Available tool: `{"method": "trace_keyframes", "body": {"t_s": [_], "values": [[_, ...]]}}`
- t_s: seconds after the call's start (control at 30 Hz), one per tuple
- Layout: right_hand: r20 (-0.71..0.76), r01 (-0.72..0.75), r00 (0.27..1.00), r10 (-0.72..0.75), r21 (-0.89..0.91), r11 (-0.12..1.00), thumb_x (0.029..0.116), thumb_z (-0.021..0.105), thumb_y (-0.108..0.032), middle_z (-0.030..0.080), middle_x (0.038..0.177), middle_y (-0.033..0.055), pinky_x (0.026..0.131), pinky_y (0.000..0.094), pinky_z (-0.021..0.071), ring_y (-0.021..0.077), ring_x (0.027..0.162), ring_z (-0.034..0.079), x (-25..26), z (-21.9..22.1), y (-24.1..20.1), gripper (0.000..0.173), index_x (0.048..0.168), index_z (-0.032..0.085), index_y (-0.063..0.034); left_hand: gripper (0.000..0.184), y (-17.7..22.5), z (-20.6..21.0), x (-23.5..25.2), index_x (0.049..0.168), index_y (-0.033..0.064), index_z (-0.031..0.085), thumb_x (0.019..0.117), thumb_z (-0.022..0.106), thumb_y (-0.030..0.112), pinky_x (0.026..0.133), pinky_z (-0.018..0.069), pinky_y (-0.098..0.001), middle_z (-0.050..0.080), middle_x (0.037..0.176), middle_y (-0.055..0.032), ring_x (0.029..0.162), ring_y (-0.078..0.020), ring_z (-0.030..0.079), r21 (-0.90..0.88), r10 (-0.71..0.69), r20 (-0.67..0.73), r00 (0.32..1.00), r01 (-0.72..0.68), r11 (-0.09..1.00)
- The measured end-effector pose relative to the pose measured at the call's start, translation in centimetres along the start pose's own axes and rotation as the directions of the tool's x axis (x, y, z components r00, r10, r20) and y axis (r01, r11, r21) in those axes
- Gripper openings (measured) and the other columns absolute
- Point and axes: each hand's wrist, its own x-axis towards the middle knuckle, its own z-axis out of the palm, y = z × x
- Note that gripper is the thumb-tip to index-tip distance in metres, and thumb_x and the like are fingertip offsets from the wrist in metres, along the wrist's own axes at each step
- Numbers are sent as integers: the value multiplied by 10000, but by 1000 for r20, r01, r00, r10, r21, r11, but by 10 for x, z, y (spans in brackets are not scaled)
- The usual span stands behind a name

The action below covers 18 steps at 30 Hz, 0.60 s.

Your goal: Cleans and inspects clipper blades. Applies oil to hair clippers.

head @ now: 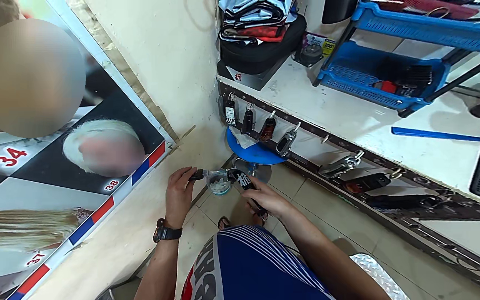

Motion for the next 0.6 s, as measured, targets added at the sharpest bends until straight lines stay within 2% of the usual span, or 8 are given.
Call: {"method": "trace_keyframes", "body": {"t_s": [0.13,0.2,0.4,0.6], "values": [[22,29,999,-34,198,980,968,415,-195,645,919,118,548,333,575,205,644,652,1,-4,3,560,1525,370,-155,328,-5,-13,-9,1294,107,705,967,683,108,1072,519,-409,666,1326,-65,1260,-184,610,-175,-92,-12,996,89,981],[25,60,997,-70,280,958,973,368,-187,653,915,130,546,335,571,217,649,655,2,-5,5,554,1526,377,-161,334,-5,-19,-14,1297,79,695,964,683,96,1061,531,-397,661,1325,-84,1241,-184,622,-261,-134,-6,991,128,957],[83,177,969,-232,421,889,925,382,-130,653,1194,169,607,326,581,217,755,680,3,-11,3,666,1584,289,-161,335,0,-32,-25,1284,6,678,954,684,65,1008,561,-358,664,1308,-122,1181,-195,653,-417,-208,-19,978,182,890],[58,234,959,-278,394,889,933,411,-157,662,1169,169,608,314,576,210,745,676,2,-10,-1,669,1592,296,-158,358,4,-37,-31,1301,-14,662,950,681,52,994,566,-329,658,1319,-129,1169,-190,660,-456,-227,-33,973,187,870]]}}
